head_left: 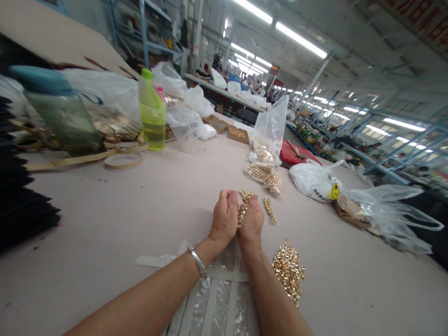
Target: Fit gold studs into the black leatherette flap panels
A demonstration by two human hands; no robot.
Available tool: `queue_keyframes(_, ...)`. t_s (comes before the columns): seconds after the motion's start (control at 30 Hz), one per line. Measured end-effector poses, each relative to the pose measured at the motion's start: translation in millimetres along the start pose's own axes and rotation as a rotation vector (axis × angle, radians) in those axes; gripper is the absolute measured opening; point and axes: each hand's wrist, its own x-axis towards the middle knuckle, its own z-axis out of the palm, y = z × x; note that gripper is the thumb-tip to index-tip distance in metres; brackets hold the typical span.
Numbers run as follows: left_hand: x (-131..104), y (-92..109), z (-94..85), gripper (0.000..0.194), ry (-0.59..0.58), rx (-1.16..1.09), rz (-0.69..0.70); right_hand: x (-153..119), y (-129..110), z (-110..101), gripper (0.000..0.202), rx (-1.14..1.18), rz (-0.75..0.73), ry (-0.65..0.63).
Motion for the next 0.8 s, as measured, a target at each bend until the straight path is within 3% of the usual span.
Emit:
queue_keyframes(0.1, 0, -2, 0.8, 0.034, 0.040, -0.021, -0.047, -1, -1, 4, 0.043, 0.100, 0.104, 0.081)
queue_keyframes(0.3, -6, -1, 0.3, 0.030, -0.005, 0.038, -0.040, 10, 0, -4, 0.040, 0.034, 0.033, 0.138)
queue_keyframes(0.43, -12, 0, 3.5, 0.054, -0.089, 0.083, -0.028, 22, -3, -17, 0.037, 0.003, -0.035, 0.235)
queue_keyframes(0.63, -11, -4, 8.9, 0.058, -0.221, -0.010, -0.053, 27, -5, -21, 0.039, 0.122, 0.021, 0.237)
queue_keyframes(0.8, -9, -5, 8.6, 0.047, -0.230, -0.105, -0.095, 30, -11, -19, 0.036, 0.257, 0.092, 0.247)
